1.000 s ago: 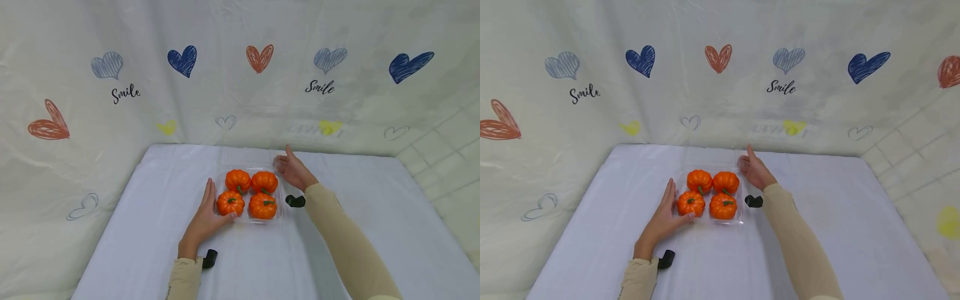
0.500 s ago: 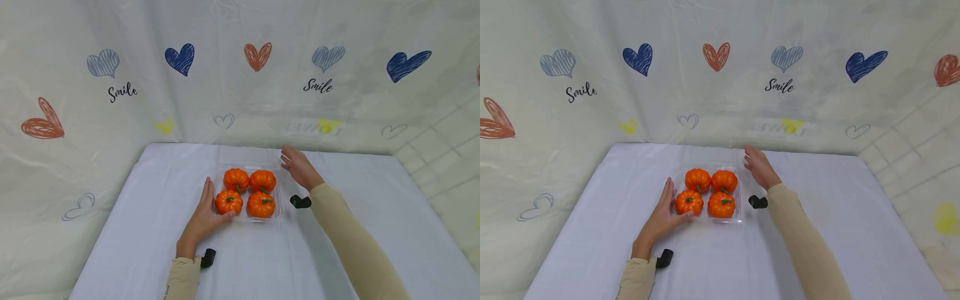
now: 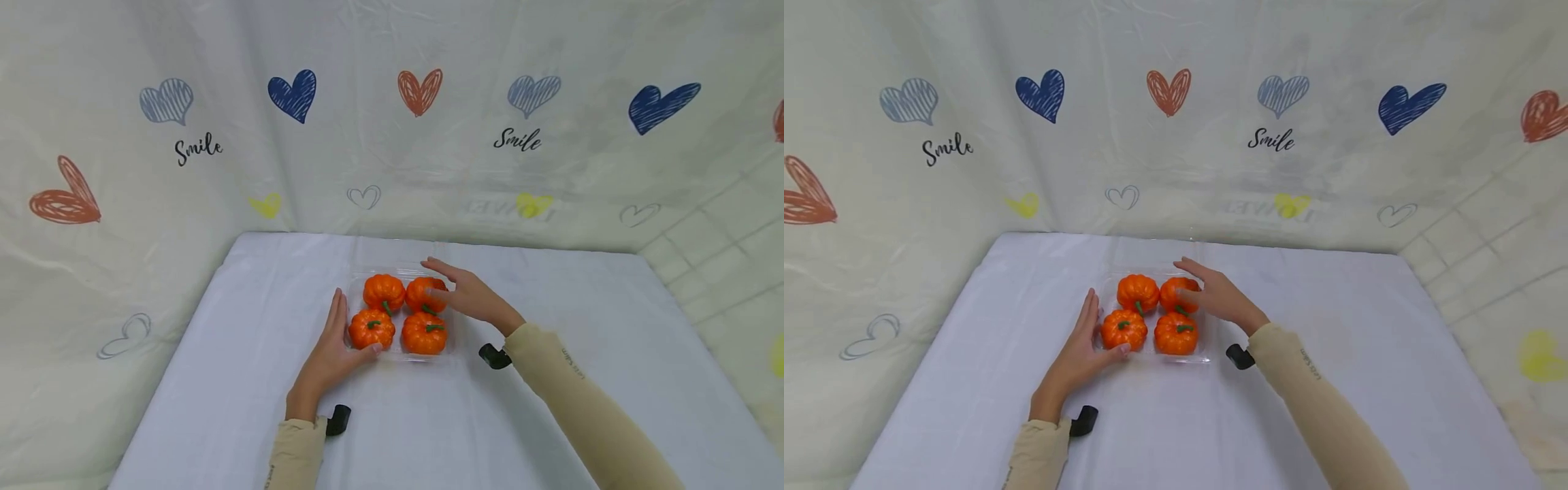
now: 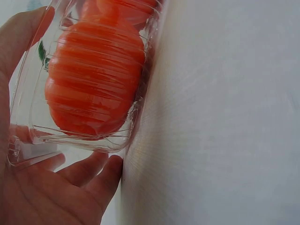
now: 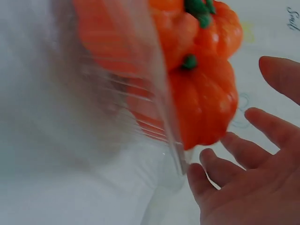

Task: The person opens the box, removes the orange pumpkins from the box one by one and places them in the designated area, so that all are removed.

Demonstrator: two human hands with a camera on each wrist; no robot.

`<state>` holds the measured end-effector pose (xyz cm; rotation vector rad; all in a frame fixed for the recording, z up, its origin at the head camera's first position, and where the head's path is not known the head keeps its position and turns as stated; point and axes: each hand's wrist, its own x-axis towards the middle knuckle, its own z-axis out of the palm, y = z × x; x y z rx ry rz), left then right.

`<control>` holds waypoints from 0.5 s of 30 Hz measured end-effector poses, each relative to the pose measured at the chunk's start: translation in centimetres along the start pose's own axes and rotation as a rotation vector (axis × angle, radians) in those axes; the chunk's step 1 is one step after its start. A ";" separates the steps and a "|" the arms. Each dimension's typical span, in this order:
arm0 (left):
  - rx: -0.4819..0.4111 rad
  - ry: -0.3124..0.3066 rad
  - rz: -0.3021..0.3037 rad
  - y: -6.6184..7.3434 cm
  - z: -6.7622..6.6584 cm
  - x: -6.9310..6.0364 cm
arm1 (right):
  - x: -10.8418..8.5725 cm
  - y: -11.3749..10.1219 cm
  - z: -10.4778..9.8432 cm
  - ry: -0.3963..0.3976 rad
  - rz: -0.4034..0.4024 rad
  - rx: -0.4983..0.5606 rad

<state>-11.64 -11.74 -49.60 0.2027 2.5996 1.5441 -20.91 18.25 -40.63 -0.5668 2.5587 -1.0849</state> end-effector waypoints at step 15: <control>0.007 -0.005 -0.006 -0.1 0.0 0.1 | -0.6 0.6 2.9 0.116 -0.153 -0.072</control>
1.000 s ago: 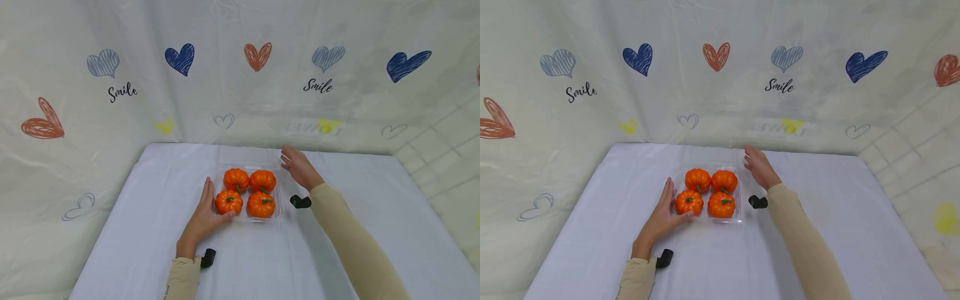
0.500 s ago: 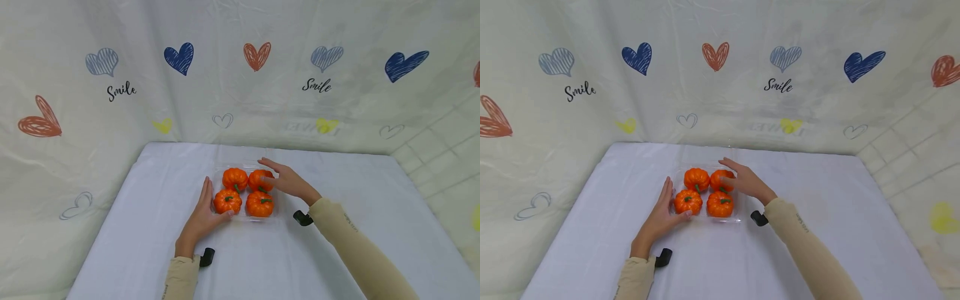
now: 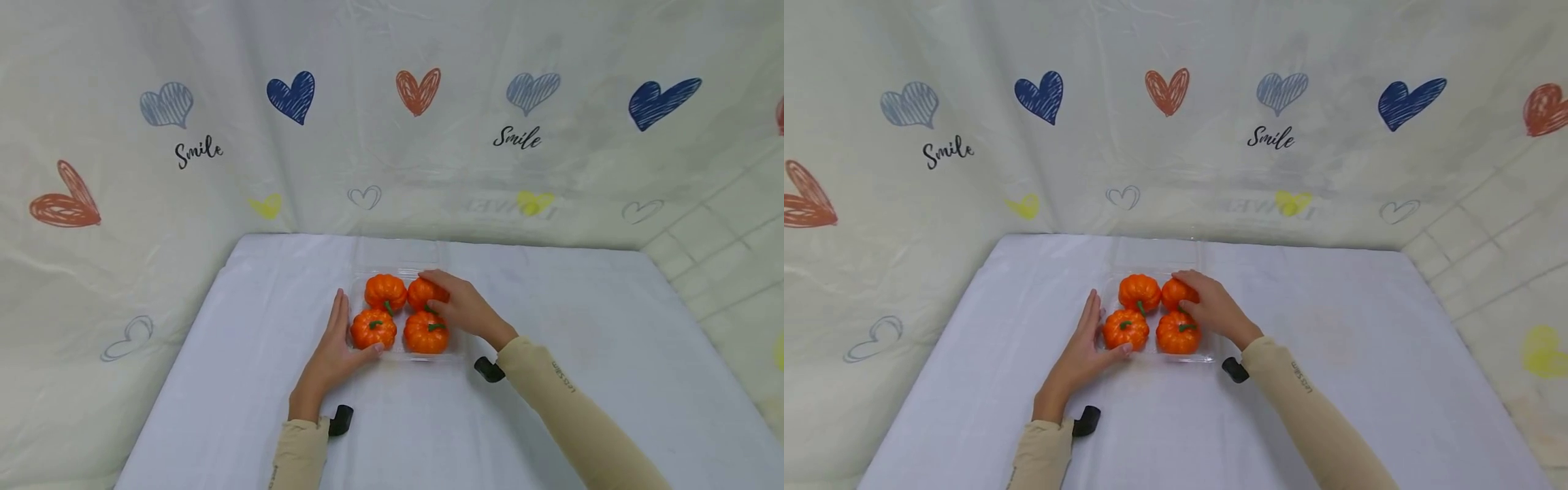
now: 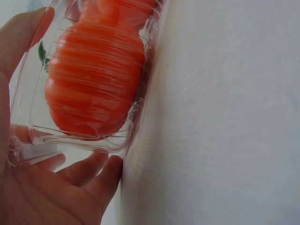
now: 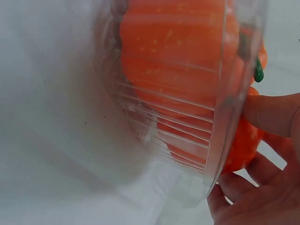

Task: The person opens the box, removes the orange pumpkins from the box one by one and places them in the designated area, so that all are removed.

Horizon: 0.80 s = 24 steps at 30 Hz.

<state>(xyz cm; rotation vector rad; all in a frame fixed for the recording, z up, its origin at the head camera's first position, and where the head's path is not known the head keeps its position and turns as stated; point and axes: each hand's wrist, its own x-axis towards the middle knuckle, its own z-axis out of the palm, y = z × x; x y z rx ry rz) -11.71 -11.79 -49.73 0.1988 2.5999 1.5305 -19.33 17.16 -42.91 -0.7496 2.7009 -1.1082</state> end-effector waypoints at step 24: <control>-0.003 0.002 0.017 0.2 -0.1 0.0 | -1.1 0.6 -1.8 0.088 0.039 0.127</control>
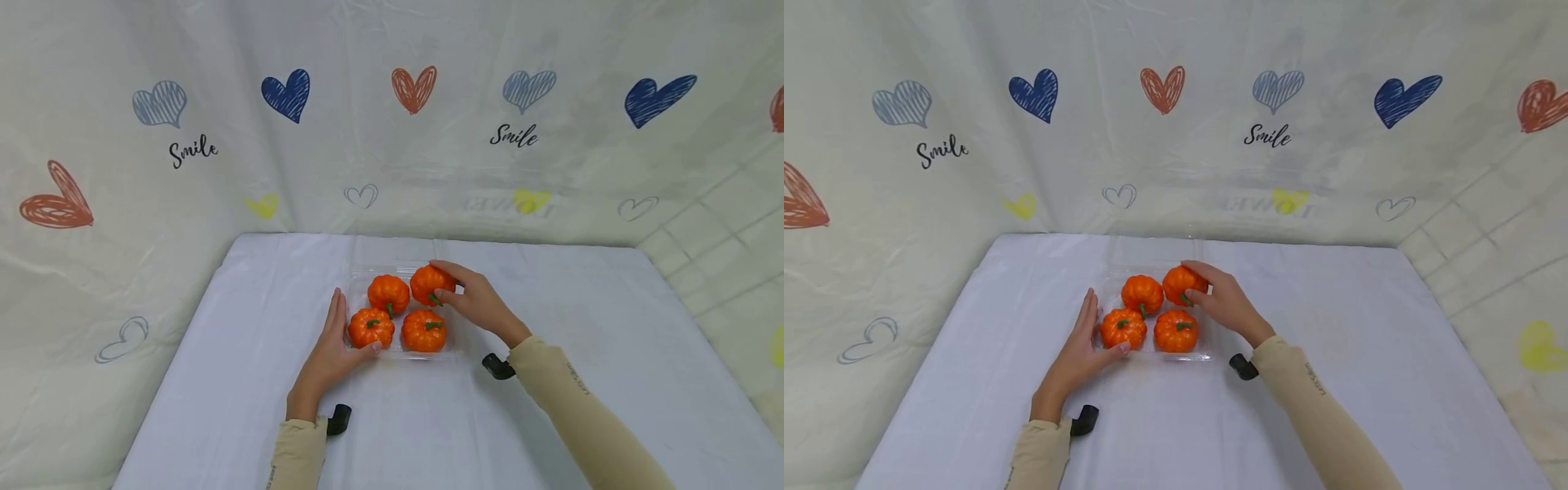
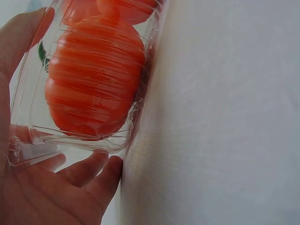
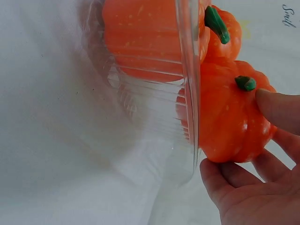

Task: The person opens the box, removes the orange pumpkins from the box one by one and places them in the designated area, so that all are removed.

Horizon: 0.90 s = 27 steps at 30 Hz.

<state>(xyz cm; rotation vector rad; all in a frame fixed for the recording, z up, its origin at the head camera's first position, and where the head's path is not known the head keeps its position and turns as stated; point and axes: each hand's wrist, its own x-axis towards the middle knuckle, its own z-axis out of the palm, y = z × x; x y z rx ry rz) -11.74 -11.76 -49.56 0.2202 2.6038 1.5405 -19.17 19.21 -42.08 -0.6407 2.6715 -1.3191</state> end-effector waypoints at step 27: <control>-0.001 -0.002 -0.009 0.0 0.0 0.0 | -2.6 2.3 -3.8 0.145 0.232 0.143</control>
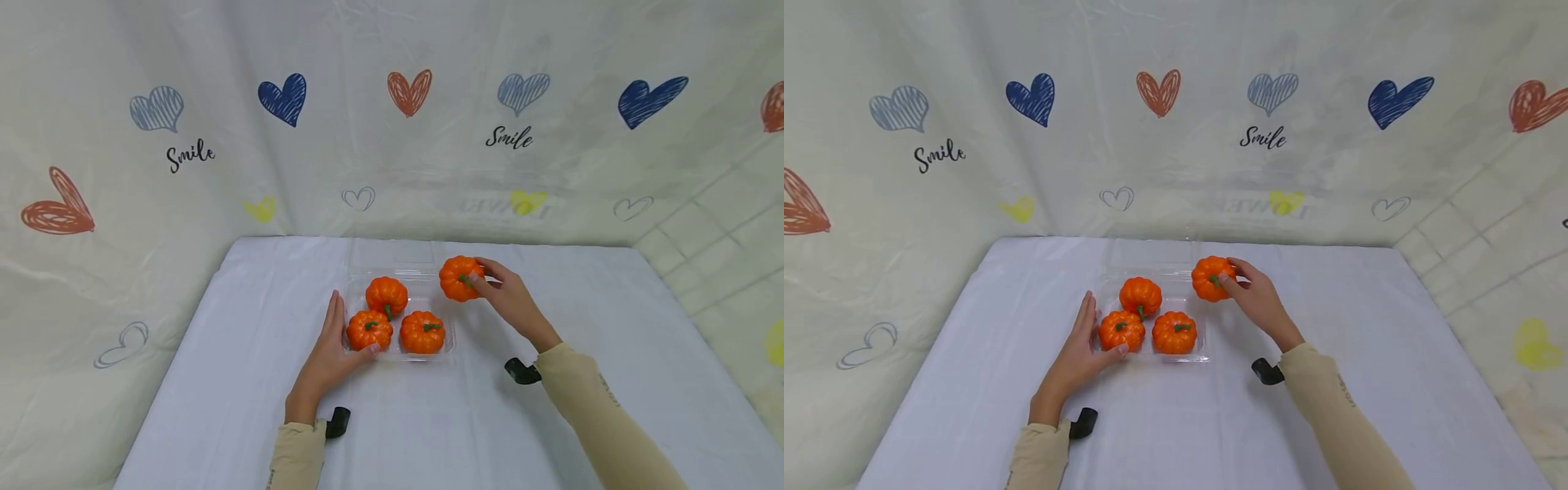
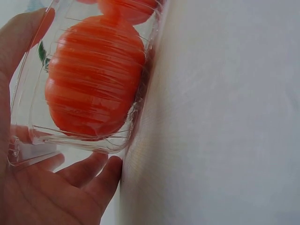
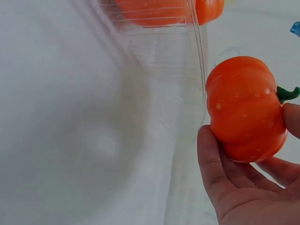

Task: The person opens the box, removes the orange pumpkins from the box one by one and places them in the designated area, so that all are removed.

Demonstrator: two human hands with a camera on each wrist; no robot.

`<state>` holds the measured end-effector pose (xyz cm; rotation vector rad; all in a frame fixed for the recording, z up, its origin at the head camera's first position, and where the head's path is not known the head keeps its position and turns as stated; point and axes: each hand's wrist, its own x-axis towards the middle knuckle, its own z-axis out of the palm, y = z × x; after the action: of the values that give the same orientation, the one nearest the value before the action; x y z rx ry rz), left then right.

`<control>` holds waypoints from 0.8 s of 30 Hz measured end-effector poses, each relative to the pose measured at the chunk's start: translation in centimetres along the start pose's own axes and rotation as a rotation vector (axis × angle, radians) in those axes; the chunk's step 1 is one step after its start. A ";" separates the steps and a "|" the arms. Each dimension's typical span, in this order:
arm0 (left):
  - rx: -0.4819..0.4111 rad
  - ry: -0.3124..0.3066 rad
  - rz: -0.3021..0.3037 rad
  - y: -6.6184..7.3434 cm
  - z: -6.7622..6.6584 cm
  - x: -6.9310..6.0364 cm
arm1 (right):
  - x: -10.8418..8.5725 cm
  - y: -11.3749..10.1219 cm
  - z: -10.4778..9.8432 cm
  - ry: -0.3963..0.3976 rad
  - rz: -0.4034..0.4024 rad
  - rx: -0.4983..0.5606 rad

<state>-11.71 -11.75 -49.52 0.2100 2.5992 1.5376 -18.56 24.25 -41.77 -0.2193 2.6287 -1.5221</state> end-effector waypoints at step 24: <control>0.002 -0.009 -0.003 0.1 -0.1 0.1 | -0.5 4.8 -0.9 0.035 0.320 0.062</control>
<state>-11.78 -11.83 -49.41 0.2128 2.5934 1.5303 -18.54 27.49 -45.51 0.2243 2.4849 -1.5026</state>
